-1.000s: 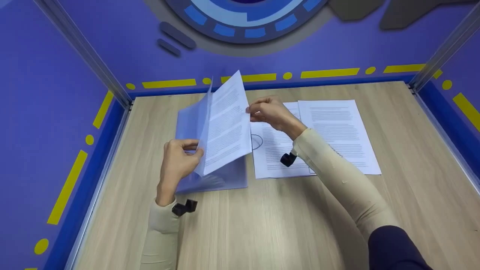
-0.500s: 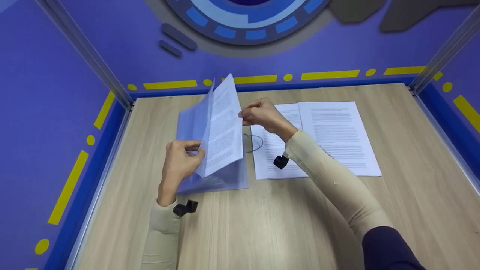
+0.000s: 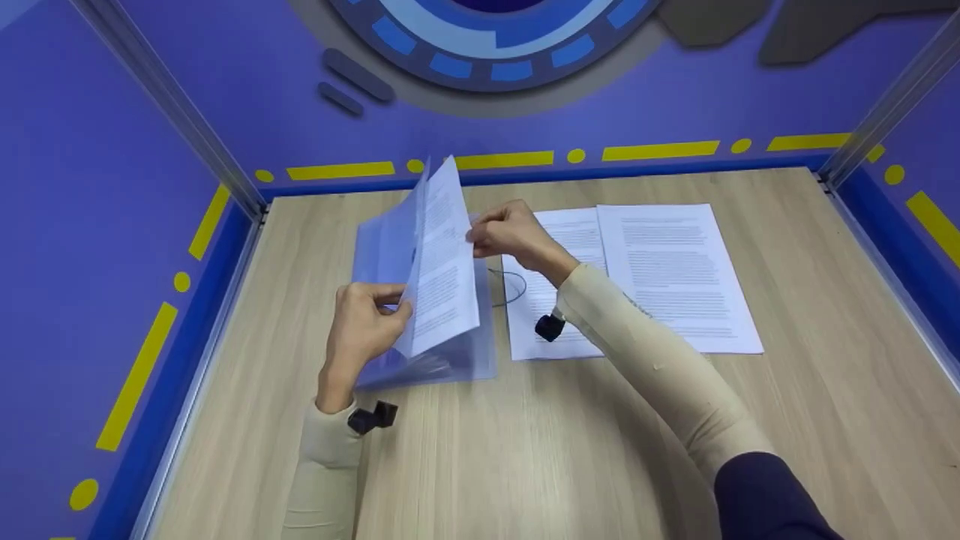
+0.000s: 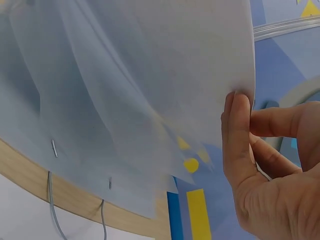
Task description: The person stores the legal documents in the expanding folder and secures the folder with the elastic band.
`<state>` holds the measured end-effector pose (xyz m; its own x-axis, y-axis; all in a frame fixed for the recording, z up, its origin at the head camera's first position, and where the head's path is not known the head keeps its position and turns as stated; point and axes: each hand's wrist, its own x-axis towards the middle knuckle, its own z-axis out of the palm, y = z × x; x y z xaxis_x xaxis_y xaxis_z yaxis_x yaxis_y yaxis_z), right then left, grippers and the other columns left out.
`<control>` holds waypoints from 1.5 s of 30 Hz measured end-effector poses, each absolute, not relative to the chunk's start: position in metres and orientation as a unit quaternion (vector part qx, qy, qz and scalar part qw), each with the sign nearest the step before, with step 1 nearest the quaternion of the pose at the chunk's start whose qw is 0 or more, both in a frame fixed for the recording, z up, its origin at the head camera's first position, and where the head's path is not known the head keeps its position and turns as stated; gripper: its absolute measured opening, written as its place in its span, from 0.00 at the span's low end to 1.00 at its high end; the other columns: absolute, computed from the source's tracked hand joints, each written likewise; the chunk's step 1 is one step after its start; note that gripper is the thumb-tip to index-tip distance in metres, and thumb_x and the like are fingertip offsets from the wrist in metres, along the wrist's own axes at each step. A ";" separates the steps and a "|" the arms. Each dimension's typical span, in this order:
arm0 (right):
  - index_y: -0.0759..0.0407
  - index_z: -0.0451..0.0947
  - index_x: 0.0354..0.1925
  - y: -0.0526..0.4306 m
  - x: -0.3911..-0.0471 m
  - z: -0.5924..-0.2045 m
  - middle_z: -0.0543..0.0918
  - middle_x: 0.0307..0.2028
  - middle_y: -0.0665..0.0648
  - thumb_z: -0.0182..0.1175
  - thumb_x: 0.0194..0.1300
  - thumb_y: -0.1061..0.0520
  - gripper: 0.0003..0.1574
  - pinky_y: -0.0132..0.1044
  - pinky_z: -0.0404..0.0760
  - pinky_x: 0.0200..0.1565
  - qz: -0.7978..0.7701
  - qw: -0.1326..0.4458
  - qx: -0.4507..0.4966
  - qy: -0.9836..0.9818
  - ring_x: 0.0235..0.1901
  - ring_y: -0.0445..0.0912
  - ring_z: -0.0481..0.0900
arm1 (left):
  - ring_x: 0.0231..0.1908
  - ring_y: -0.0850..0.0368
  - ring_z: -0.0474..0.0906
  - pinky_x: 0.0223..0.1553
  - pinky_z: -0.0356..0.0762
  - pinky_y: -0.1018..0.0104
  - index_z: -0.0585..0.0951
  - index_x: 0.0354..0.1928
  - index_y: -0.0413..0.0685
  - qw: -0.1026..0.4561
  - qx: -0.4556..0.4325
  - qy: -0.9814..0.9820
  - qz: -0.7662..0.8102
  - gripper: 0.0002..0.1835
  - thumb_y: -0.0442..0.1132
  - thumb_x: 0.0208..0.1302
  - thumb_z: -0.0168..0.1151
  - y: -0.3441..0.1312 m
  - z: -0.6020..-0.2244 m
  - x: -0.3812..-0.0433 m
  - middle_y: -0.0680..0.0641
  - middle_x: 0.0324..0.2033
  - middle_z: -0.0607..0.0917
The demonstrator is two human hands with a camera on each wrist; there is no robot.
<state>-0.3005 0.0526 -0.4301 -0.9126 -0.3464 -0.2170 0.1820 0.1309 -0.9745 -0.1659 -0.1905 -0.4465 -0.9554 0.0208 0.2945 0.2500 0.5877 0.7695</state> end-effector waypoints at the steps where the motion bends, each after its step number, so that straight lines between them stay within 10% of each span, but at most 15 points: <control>1: 0.72 0.89 0.48 0.051 -0.300 -0.431 0.88 0.46 0.66 0.67 0.67 0.66 0.13 0.36 0.92 0.43 -0.656 0.201 -0.056 0.725 0.34 0.45 0.89 | 0.38 0.42 0.93 0.41 0.92 0.50 0.91 0.47 0.30 0.128 -0.076 -0.882 -0.448 0.13 0.28 0.61 0.69 -0.190 -0.447 -0.166 0.33 0.40 0.92; 45: 0.73 0.86 0.54 0.000 -0.289 -0.450 0.90 0.47 0.69 0.69 0.69 0.65 0.18 0.38 0.92 0.42 -0.625 0.194 -0.069 0.753 0.36 0.50 0.94 | 0.37 0.46 0.93 0.35 0.91 0.62 0.91 0.48 0.33 0.121 -0.068 -0.881 -0.452 0.13 0.29 0.62 0.71 -0.195 -0.445 -0.167 0.35 0.40 0.93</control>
